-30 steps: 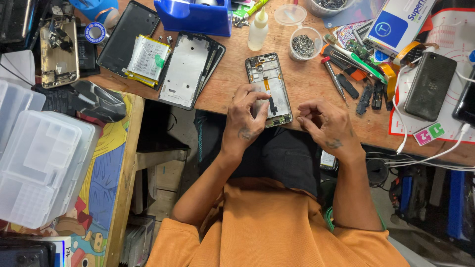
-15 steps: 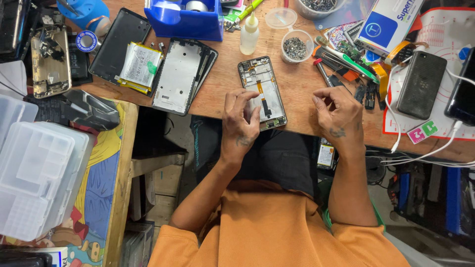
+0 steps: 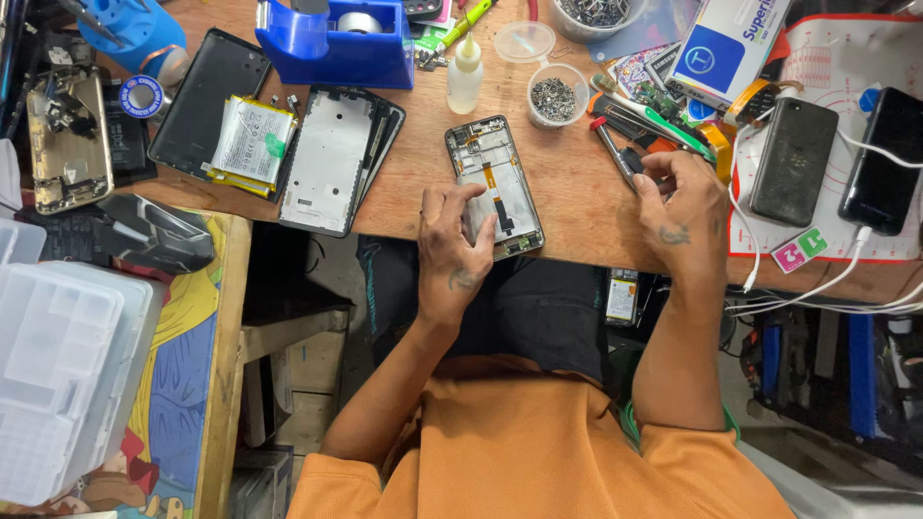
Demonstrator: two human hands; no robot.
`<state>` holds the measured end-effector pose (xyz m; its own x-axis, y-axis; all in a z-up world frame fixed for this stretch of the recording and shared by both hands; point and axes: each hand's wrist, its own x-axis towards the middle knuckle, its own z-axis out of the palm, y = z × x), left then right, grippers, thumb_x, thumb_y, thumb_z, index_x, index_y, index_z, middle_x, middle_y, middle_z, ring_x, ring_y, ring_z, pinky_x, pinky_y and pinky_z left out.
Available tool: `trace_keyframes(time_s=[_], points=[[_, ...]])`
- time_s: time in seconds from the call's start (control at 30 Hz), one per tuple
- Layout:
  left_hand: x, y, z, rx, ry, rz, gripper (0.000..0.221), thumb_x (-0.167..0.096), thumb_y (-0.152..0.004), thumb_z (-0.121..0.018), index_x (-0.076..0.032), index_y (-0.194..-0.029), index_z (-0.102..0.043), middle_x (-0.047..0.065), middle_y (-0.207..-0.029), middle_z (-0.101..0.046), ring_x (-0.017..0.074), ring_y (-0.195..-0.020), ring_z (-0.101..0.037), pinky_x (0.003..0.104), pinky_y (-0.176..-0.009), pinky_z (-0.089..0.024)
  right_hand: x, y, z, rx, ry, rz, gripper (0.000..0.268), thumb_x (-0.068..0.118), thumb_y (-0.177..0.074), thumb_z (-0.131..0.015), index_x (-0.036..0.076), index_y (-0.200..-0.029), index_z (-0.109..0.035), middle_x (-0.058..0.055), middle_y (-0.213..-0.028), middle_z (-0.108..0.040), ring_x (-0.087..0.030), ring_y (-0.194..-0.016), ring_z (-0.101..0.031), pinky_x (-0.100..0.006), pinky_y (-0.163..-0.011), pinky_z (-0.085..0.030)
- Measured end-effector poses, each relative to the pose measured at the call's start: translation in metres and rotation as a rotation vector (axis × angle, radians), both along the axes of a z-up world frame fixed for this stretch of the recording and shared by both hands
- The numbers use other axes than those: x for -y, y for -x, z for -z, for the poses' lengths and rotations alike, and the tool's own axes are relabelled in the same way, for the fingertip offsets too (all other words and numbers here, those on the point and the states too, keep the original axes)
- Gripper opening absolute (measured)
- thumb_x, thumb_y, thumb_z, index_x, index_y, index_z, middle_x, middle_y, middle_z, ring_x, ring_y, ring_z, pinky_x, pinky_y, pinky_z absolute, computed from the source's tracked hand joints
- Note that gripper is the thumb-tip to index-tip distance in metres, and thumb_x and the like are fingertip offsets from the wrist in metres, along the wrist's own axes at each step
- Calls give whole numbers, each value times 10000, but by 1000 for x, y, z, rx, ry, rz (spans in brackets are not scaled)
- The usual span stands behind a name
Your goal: The person uses a screwdriver to remove screws from a smartphone's internal frame, then detaches and removes the battery. The person continues to use the screwdriver to loosen components inside the phone.
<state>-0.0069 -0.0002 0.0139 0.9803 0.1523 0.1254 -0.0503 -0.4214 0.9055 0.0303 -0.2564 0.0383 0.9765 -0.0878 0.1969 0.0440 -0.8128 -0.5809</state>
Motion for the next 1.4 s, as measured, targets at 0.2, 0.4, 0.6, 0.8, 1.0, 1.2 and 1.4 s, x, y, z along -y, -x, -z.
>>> trace_keyframes(time_s=[0.2,0.4,0.6,0.8,1.0,1.2,1.4], points=[[1,2,1,39,-16,-3,313,-45,-859,-742,-20,-1163,-669,99,-1065,-556,179,-817,-581,306,-738,-549,-14,-8,10,-21,80,-75,181,96,-917,-770,-3,-1065,-737,-164,-985,-676,-236,-812,-687,-367,-749,-567],[0,3,-1,54,-4,-12,303,-45,-861,-750,-18,-1152,-671,102,-1072,-561,181,-831,-588,316,-749,-544,-33,-6,19,-29,-6,-189,157,61,-934,-711,8,-1080,-730,-148,-990,-689,-240,-826,-694,-370,-784,-558],[-1,2,-2,37,-2,-11,304,-57,-864,-747,-15,-1155,-668,108,-1075,-557,196,-836,-593,330,-756,-547,0,-28,13,201,109,-30,121,73,-964,-761,27,-1075,-774,-177,-999,-674,-317,-952,-643,-415,-834,-526],[0,3,0,74,-11,-22,276,-87,-864,-773,-20,-1114,-679,104,-1062,-560,204,-853,-600,335,-761,-546,15,-63,25,190,227,-121,172,131,-927,-820,47,-1074,-787,-166,-1020,-679,-354,-1045,-592,-470,-941,-479],[-2,4,3,47,3,-10,289,-97,-880,-753,-18,-1146,-671,109,-1082,-548,205,-848,-610,321,-755,-561,14,-71,26,195,290,-153,67,98,-934,-802,54,-967,-764,-148,-1031,-667,-354,-1068,-592,-472,-981,-459],[-2,6,4,68,29,-20,318,-73,-887,-729,-29,-1194,-659,123,-1151,-538,238,-965,-612,329,-783,-573,-1,-56,-11,394,182,-121,40,48,-1045,-741,26,-1039,-708,-101,-1041,-700,-331,-1030,-605,-458,-971,-432],[-1,6,6,120,21,-7,334,-80,-880,-753,-45,-1199,-665,151,-1227,-518,300,-1155,-567,366,-934,-575,-19,-35,-23,366,-430,-134,78,60,-1046,-611,5,-1053,-558,-59,-943,-674,-147,-860,-660,-313,-791,-550]])
